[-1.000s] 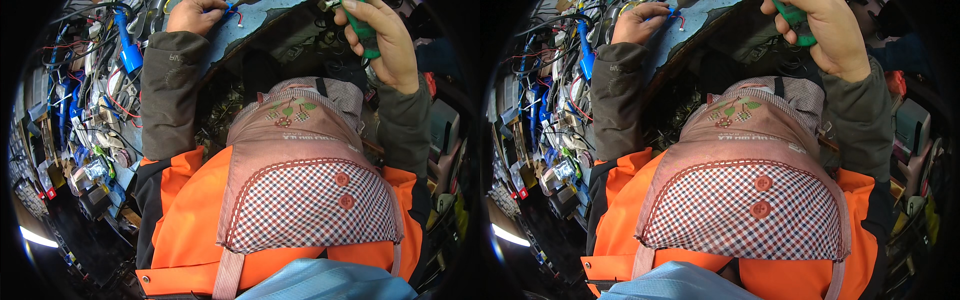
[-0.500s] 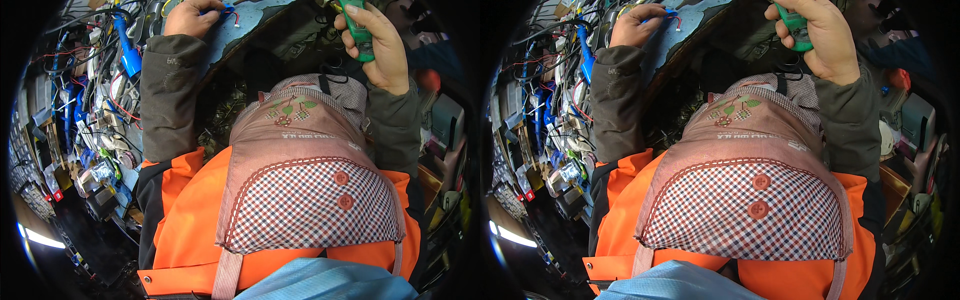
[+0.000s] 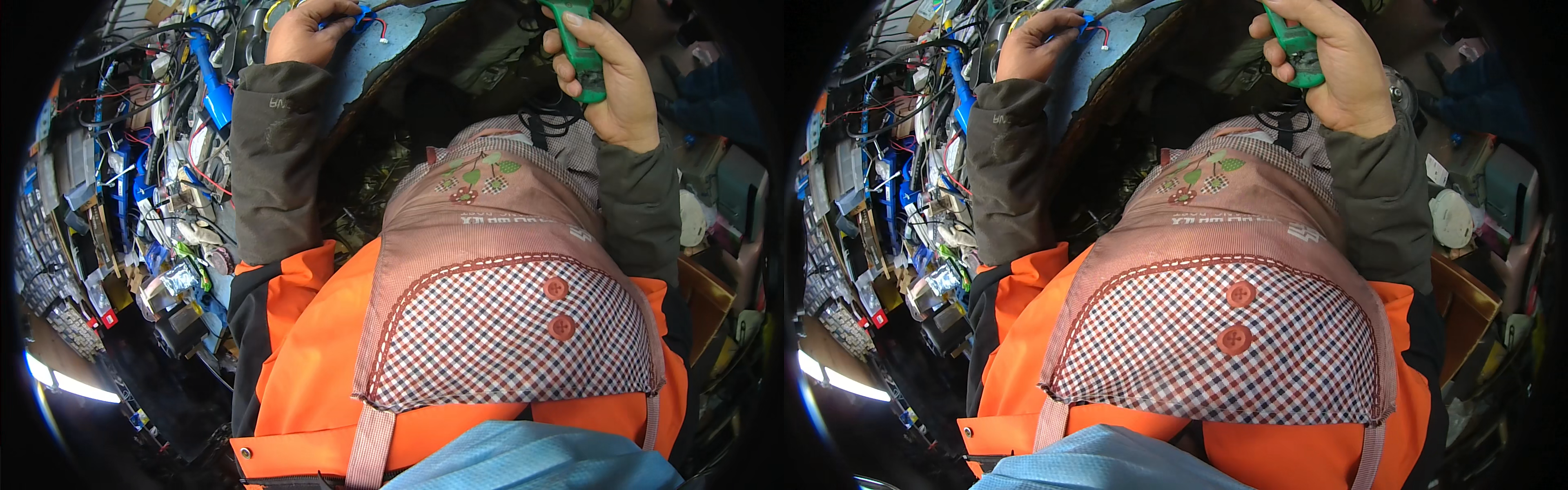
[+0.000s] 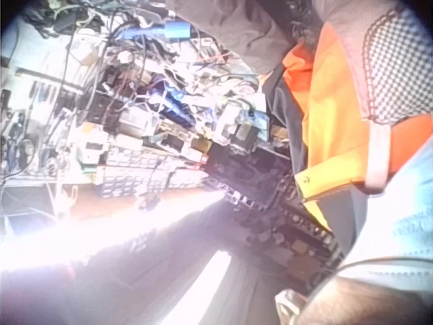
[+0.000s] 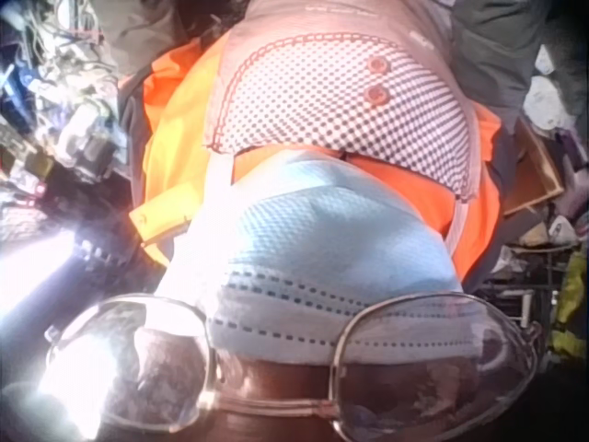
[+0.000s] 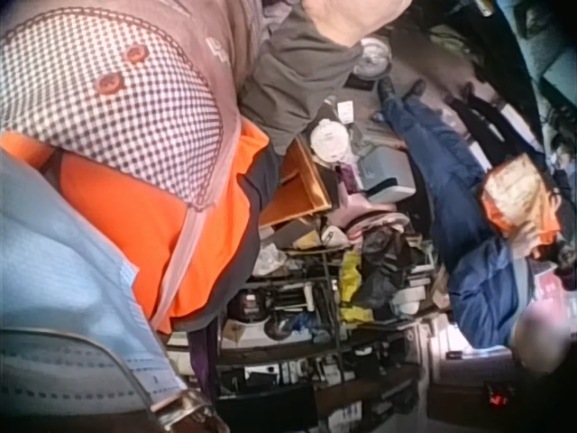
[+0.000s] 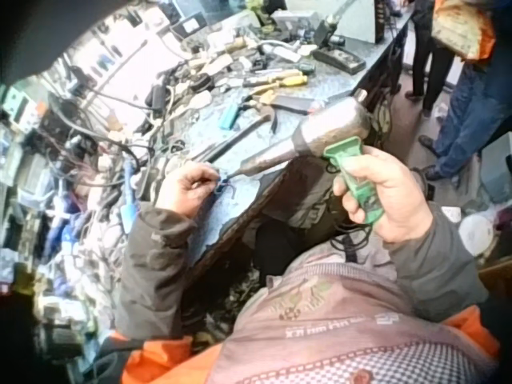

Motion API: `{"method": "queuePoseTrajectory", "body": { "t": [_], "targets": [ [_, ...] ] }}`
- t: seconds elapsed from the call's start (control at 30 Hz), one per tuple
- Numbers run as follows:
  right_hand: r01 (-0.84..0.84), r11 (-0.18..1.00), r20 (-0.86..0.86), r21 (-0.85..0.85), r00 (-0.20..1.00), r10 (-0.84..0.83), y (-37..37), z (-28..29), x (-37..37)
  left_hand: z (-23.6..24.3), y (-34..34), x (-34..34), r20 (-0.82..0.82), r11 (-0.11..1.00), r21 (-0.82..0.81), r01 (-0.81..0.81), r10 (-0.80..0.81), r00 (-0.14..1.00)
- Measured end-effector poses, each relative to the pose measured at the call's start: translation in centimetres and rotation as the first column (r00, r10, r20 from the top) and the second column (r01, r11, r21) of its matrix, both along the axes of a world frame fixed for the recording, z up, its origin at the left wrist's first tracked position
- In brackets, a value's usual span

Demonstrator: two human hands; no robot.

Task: The person manipulates a small blue plastic component, uses a utility knife to trim it, and then applies heat with a heat gun to seal or shape the plastic. The person also briefly opens a tool case and handles a power tool cord.

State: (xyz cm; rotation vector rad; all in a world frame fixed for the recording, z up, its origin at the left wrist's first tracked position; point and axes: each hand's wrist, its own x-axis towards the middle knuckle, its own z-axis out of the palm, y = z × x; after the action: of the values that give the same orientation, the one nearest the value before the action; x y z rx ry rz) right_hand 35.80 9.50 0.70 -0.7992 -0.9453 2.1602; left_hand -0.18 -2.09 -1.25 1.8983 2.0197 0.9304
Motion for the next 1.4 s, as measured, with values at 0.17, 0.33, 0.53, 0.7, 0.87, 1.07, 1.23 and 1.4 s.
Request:
{"method": "queuePoseTrajectory", "body": {
  "t": [0.17,0.33,0.53,0.7,0.87,1.07,1.23,1.4],
  "targets": [
    [-0.147,0.961,-0.072,0.233,0.983,0.168,0.2,-2.4,1.4,0.3,0.4,-0.5,0.03,0.996,-0.079,-0.032,0.035,0.999],
    [-0.102,0.953,0.009,0.287,0.995,0.103,-1.4,-0.7,0.8,-1.4,1.4,-3.2,0.093,0.99,-0.101,0.093,-0.084,0.992],
    [-0.014,0.981,0.019,0.191,1.0,0.011,-2.5,1.3,-0.6,1.0,0.9,-1.4,-0.036,0.989,-0.148,0.002,-0.008,0.999],
    [-0.047,0.989,0.024,0.142,0.999,0.044,-2.9,3.0,-0.5,1.5,1.2,-0.7,-0.061,0.992,-0.129,0.012,-0.02,0.998],
    [-0.018,0.976,0.043,0.216,0.999,0.009,-2.7,1.6,-0.6,1.6,0.9,-0.5,-0.017,0.991,-0.133,-0.011,0.008,1.0],
    [0.007,0.99,0.003,0.143,1.0,-0.007,-3.0,2.9,-0.4,1.7,1.1,-0.2,0.034,0.975,-0.213,-0.056,0.065,0.997],
    [-0.003,0.986,0.035,0.164,0.999,-0.003,-2.8,2.8,-0.7,1.9,0.8,-0.2,0.026,0.983,-0.182,-0.038,0.043,0.999],
    [0.0,0.977,0.076,0.212,0.997,-0.016,-2.5,1.9,-0.9,2.2,0.9,0.2,-0.054,0.99,-0.14,-0.005,-0.003,0.999]
  ]
}}
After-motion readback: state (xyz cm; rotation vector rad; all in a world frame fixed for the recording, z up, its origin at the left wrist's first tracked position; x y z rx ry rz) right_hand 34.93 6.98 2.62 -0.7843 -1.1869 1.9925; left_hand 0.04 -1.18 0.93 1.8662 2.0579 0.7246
